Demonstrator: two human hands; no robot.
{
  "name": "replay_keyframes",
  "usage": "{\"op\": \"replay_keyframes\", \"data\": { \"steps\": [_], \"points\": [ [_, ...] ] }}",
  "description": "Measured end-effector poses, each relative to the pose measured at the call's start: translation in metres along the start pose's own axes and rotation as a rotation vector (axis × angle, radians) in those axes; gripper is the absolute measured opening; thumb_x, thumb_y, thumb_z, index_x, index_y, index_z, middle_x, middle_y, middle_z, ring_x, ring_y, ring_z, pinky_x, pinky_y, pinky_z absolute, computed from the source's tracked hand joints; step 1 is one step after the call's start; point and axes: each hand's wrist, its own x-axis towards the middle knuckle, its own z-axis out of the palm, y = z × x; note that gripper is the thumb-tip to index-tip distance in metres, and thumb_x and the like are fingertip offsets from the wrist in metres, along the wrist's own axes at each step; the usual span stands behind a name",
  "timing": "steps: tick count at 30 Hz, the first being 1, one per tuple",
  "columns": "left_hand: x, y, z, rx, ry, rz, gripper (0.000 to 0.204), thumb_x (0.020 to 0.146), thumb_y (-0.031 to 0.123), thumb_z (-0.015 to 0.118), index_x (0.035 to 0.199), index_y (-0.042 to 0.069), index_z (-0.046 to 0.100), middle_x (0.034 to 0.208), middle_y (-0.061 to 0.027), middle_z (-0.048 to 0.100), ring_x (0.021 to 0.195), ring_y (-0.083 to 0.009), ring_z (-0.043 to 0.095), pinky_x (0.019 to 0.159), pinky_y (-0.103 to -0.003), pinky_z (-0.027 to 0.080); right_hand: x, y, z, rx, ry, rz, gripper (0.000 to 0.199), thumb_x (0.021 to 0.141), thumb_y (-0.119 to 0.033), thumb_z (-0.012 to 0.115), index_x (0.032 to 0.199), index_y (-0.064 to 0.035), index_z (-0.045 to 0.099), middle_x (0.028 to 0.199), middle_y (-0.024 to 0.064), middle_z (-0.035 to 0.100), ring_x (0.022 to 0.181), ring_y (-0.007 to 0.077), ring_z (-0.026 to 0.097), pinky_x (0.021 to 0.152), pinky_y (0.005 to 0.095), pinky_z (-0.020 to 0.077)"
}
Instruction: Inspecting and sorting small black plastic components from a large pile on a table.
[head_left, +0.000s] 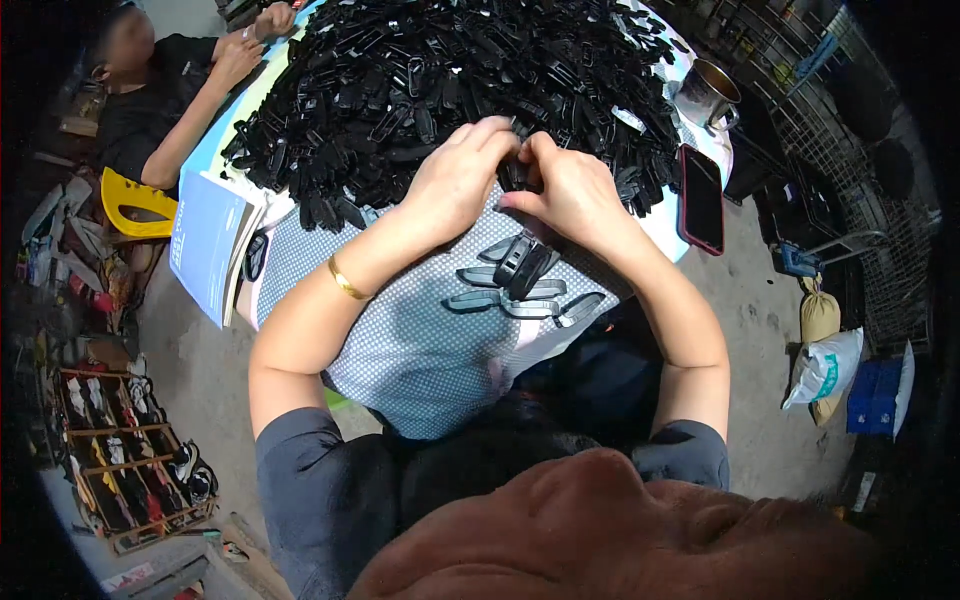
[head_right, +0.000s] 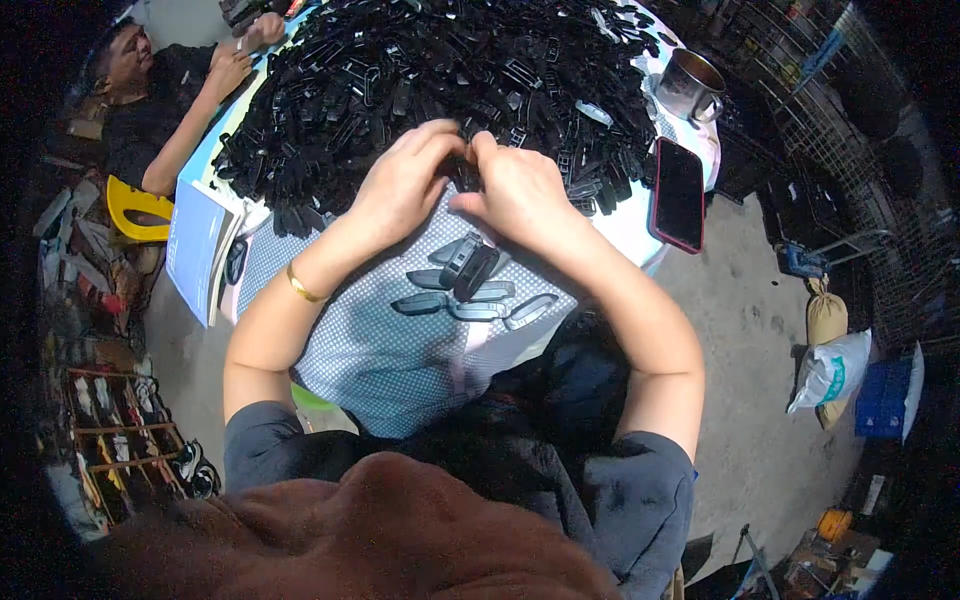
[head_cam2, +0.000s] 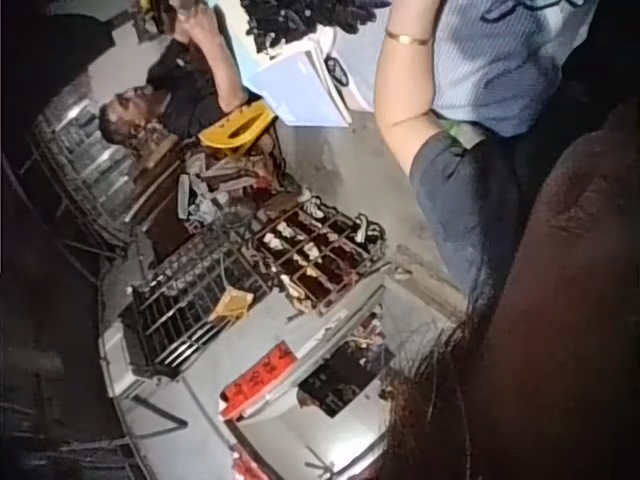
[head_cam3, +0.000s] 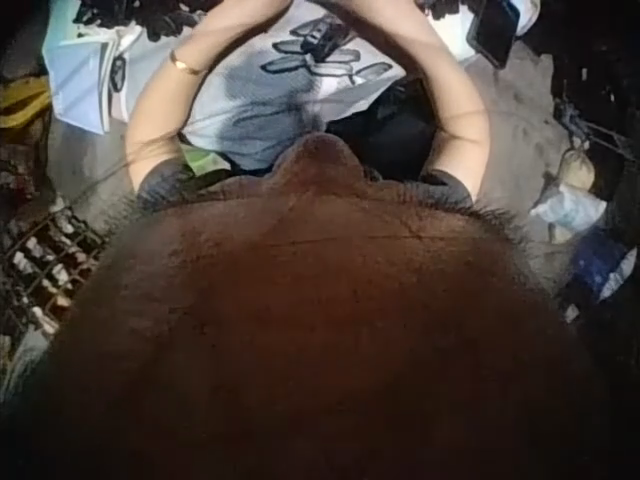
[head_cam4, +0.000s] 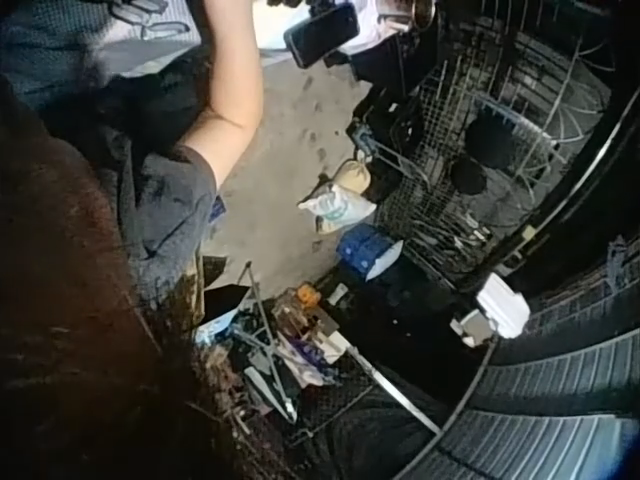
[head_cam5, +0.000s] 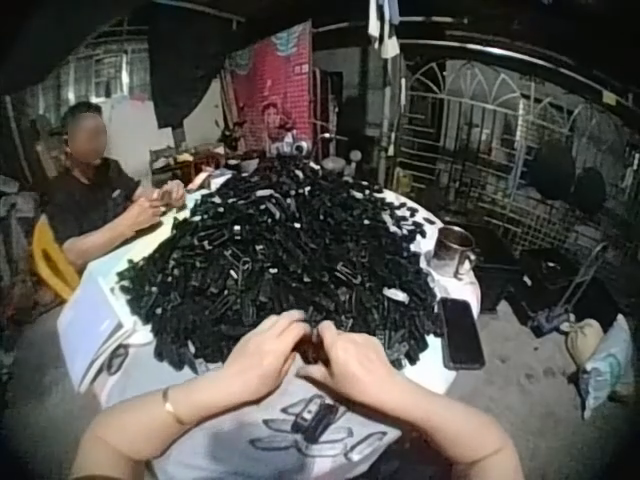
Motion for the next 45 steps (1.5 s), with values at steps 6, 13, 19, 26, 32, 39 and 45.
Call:
{"op": "replay_keyframes", "data": {
  "steps": [6,13,19,26,32,39,45],
  "points": [
    [0.01,-0.001,-0.005,-0.071,-0.195,-0.052,0.045,0.065,0.005,0.069,0.107,0.003,0.053,0.105,-0.0091,0.056,0.091,-0.0297,0.051,0.081,-0.037,0.045,-0.006,0.0,0.016,-0.202,0.089,0.02,0.043,0.069,-0.021,0.07,0.097,-0.0016,0.045,0.069,0.014,0.061,0.064,0.0305,0.062,0.056,0.0382,0.0493],
    [0.0,-0.008,-0.003,0.01,-0.135,0.003,0.034,0.068,0.01,0.071,0.098,0.004,0.058,0.084,-0.0079,0.056,0.083,-0.0223,0.054,0.071,-0.033,0.046,-0.011,0.012,-0.003,0.389,0.135,0.109,0.036,0.069,-0.004,0.068,0.102,-0.0021,0.053,0.075,0.0036,0.06,0.068,0.0112,0.059,0.062,0.025,0.0484],
    [0.007,0.006,-0.011,-0.854,-0.172,-0.705,0.029,0.078,0.006,0.067,0.094,0.001,0.044,0.076,-0.0044,0.058,0.062,-0.0078,0.055,0.054,-0.019,0.046,-0.006,0.009,0.0,1.182,0.254,0.335,0.026,0.08,-0.005,0.065,0.103,0.0004,0.054,0.087,0.0049,0.06,0.078,0.0105,0.059,0.067,0.0229,0.0519],
    [0.002,0.002,-0.009,-1.053,0.086,-0.625,0.029,0.079,0.008,0.067,0.102,0.002,0.051,0.083,-0.0021,0.059,0.068,-0.0056,0.055,0.059,-0.019,0.045,-0.008,0.011,0.01,1.227,0.286,0.308,0.021,0.092,-0.02,0.052,0.094,-0.0003,0.057,0.086,0.005,0.061,0.079,0.011,0.06,0.069,0.0254,0.0532],
    [0.003,0.011,-0.023,-0.914,-0.165,-0.561,0.031,0.077,0.002,0.066,0.106,0.001,0.057,0.092,-0.0014,0.059,0.08,-0.0058,0.055,0.073,-0.02,0.046,-0.008,0.007,-0.01,0.449,0.384,-0.03,0.017,0.087,-0.009,0.055,0.099,0.0012,0.063,0.083,0.0094,0.066,0.077,0.0136,0.063,0.069,0.0247,0.0501],
    [0.001,0.012,-0.015,-1.257,-0.019,-0.724,0.034,0.076,0.0,0.066,0.108,-0.001,0.056,0.092,-0.0051,0.061,0.078,-0.0097,0.059,0.073,-0.022,0.049,-0.011,-0.004,-0.015,0.252,0.466,-0.243,0.012,0.076,-0.001,0.065,0.088,0.0005,0.065,0.078,0.0128,0.064,0.067,0.0215,0.063,0.057,0.0273,0.0491],
    [-0.002,0.012,-0.013,-1.092,-0.029,-0.651,0.028,0.076,-0.001,0.066,0.103,-0.002,0.06,0.097,-0.0075,0.063,0.086,-0.0115,0.06,0.078,-0.024,0.049,-0.011,-0.008,-0.012,0.211,0.467,-0.261,0.014,0.075,0.0,0.064,0.089,0.0009,0.063,0.077,0.0125,0.062,0.066,0.0236,0.062,0.057,0.0292,0.0494]
  ]
}}
